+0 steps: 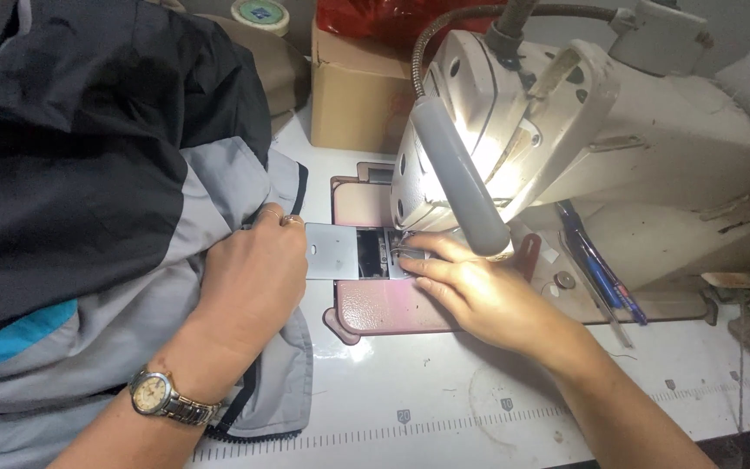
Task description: The person removes the bobbin case from a JUKI sewing machine and uses a small blue tool to clean lint from inside it. They then reinsert the bobbin case and thread the machine, preparing it for use.
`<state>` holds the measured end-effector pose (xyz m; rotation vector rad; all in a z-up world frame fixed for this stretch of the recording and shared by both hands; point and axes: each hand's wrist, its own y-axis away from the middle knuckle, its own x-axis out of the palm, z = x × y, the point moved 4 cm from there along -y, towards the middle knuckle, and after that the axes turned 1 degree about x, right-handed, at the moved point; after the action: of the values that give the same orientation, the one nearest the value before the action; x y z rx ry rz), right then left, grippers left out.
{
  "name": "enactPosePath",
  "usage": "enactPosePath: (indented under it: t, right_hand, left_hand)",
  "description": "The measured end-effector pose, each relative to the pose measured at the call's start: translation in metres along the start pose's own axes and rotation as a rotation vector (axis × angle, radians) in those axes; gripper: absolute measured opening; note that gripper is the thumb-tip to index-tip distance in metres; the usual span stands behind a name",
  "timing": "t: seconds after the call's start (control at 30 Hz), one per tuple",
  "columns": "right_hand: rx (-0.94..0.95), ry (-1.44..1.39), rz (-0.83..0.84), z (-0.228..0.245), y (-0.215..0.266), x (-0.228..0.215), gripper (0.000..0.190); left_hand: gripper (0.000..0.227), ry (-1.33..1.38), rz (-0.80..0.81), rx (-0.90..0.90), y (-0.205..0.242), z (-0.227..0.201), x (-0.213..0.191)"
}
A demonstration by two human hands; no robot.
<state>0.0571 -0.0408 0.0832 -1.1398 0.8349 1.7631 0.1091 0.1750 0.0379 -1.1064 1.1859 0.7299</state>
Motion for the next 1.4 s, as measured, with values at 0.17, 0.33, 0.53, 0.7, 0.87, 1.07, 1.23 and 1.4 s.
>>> enactPosePath:
  t: [0.17, 0.33, 0.53, 0.7, 0.87, 1.07, 1.23, 1.4]
  right_hand:
    - [0.453, 0.314, -0.014, -0.041, 0.021, -0.044, 0.027]
    - [0.661, 0.430, -0.070, -0.026, 0.025, -0.062, 0.034]
    - [-0.239, -0.122, -0.130, 0.031, 0.001, -0.014, 0.021]
    - [-0.206, 0.028, -0.138, 0.053, -0.008, 0.010, 0.027]
    - [-0.314, 0.447, -0.324, 0.086, -0.031, 0.041, 0.028]
    - [-0.309, 0.509, -0.420, 0.086, -0.050, 0.078, 0.026]
    - [-0.266, 0.486, -0.450, 0.084, -0.049, 0.086, 0.016]
    - [-0.263, 0.495, -0.471, 0.085, -0.048, 0.086, 0.014]
  left_hand:
    - [0.028, 0.161, 0.229, -0.026, -0.005, 0.002, -0.013]
    - [0.019, 0.206, 0.315, -0.053, -0.010, 0.007, -0.016]
    - [0.011, 0.439, 0.325, -0.106, -0.015, 0.012, -0.018]
    - [0.015, 0.521, 0.300, -0.127, -0.014, 0.012, -0.019]
    - [0.012, 0.534, 0.317, -0.133, -0.017, 0.015, -0.019]
    - [0.015, 0.467, 0.145, -0.056, -0.019, 0.020, 0.015]
    - [0.021, 0.349, 0.113, -0.050, -0.012, 0.010, 0.011]
    - [0.024, 0.491, 0.163, -0.118, -0.008, 0.012, 0.010]
